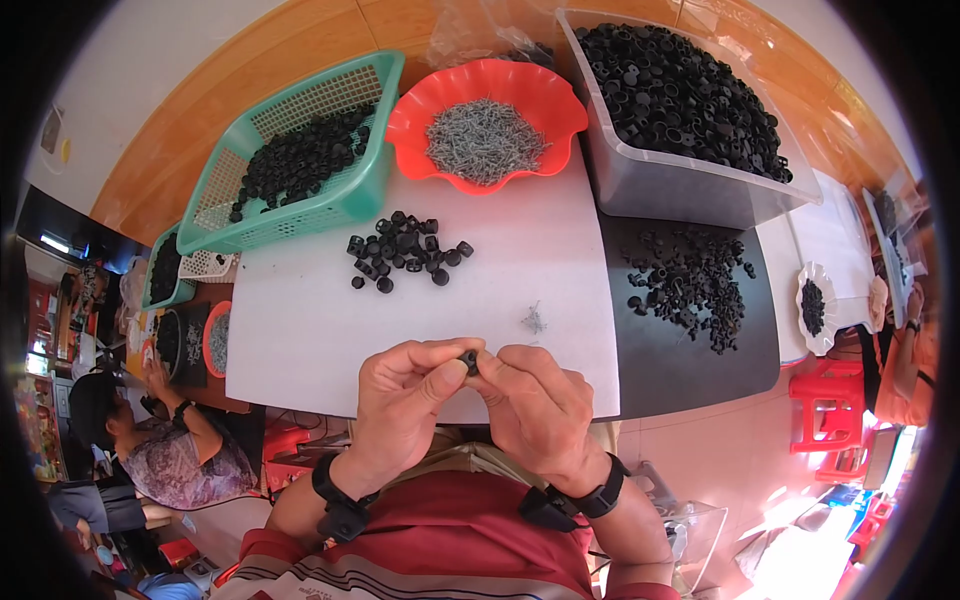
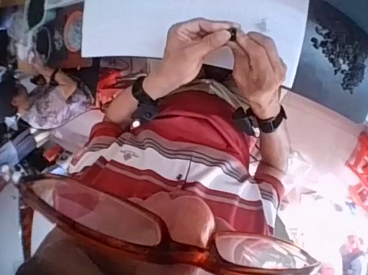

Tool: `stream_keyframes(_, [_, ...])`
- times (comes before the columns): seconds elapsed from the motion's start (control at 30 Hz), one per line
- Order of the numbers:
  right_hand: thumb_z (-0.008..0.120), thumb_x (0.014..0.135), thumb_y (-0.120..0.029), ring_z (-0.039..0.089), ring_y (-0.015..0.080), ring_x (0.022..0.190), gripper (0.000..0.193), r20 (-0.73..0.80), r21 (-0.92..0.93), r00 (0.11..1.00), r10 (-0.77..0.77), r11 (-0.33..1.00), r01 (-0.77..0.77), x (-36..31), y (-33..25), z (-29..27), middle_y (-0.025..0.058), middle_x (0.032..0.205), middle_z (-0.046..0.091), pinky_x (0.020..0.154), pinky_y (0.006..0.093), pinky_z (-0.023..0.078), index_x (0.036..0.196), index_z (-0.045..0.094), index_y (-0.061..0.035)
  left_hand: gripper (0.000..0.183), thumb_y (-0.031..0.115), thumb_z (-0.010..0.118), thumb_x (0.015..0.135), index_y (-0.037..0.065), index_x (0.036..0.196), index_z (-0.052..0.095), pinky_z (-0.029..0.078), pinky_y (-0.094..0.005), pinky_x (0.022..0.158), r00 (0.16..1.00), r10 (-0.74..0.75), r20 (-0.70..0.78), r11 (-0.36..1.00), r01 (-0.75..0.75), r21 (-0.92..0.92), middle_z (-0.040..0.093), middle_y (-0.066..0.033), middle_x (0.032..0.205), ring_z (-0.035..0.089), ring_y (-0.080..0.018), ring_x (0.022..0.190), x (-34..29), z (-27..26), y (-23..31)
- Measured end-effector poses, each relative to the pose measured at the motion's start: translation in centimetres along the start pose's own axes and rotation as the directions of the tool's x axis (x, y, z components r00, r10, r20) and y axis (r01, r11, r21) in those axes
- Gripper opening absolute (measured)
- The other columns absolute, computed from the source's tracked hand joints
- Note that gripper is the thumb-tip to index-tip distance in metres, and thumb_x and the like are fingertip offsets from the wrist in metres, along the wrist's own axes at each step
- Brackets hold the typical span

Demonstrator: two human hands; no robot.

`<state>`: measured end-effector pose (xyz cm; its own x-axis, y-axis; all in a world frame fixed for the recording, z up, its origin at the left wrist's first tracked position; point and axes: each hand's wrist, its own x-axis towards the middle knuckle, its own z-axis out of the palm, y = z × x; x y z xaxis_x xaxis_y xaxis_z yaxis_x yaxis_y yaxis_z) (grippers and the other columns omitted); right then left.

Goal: Assemble small plastic components by inserting white plastic pins into black circular parts.

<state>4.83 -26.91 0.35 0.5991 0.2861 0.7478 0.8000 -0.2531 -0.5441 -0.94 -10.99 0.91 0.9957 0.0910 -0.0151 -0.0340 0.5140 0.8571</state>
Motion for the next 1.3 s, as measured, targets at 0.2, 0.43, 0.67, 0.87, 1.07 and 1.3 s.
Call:
stream_keyframes(0.2, [0.083,0.073,0.006,0.065,0.0212,0.061,0.030,0.021,-0.062,0.997,-0.080,0.995,0.081,0.5,0.4,0.0,0.0097,0.085,0.066,0.049,0.0318,0.052,0.099,0.070,0.0006,0.020,0.002,0.067,0.101,-0.005,0.119,0.070,0.054,-0.0305,0.101,1.000,0.017,-0.025,1.000,-0.017,-0.013,0.072,-0.0165,0.124,0.067,-0.0152,0.111,-0.1,0.2,-0.6])
stream_keyframes(0.43, [0.083,0.072,0.003,0.065,0.0216,0.063,0.030,0.065,-0.080,0.991,-0.118,0.989,0.123,0.4,0.9,0.2,0.0088,0.086,0.064,0.051,0.0327,0.053,0.099,0.070,-0.0008,0.016,-0.001,0.065,0.100,-0.002,0.115,0.069,0.058,-0.0370,0.098,0.997,0.025,-0.075,1.000,-0.025,0.005,0.070,-0.0210,0.127,0.070,-0.0203,0.108,-0.3,0.1,-1.2])
stream_keyframes(0.67, [0.085,0.073,-0.001,0.065,0.0234,0.064,0.044,0.190,-0.048,0.982,-0.014,0.999,0.023,1.1,0.4,-0.6,0.0071,0.094,0.062,0.053,0.0340,0.054,0.114,0.069,-0.0059,0.020,0.000,0.066,0.101,-0.005,0.120,0.067,0.056,-0.0286,0.096,0.999,0.031,-0.040,0.999,-0.031,0.016,0.073,-0.0136,0.116,0.067,-0.0130,0.107,-0.6,-0.5,-0.4])
stream_keyframes(0.87, [0.085,0.072,-0.002,0.066,0.0238,0.066,0.048,0.302,0.000,0.953,0.001,1.000,-0.001,1.1,-0.2,-0.8,0.0072,0.096,0.062,0.053,0.0347,0.054,0.117,0.069,-0.0068,0.021,-0.001,0.067,0.099,-0.004,0.120,0.063,0.057,-0.0288,0.094,1.000,0.024,-0.015,0.999,-0.024,-0.027,0.070,-0.0142,0.117,0.067,-0.0147,0.108,-1.2,-0.7,-0.3])
stream_keyframes(1.07, [0.085,0.074,-0.001,0.063,0.0214,0.060,0.035,0.278,0.071,0.960,0.035,0.996,-0.057,1.3,-0.4,-0.7,0.0095,0.092,0.065,0.050,0.0320,0.051,0.106,0.070,-0.0030,0.021,-0.004,0.069,0.096,-0.005,0.115,0.063,0.059,-0.0328,0.092,0.977,0.187,-0.101,0.963,-0.162,0.216,0.067,-0.0186,0.122,0.068,-0.0189,0.107,-3.0,0.4,3.0])
stream_keyframes(1.3, [0.086,0.077,-0.001,0.062,0.0167,0.059,0.032,0.233,0.068,0.973,-0.005,0.998,-0.012,2.3,-0.8,-0.2,0.0098,0.090,0.065,0.049,0.0286,0.048,0.103,0.068,-0.0001,0.029,0.030,0.073,0.096,0.005,0.110,0.068,0.062,-0.0456,0.085,0.679,0.642,0.356,0.760,-0.623,-0.184,0.067,-0.0147,0.125,0.070,-0.0335,0.095,-6.1,1.9,9.3])
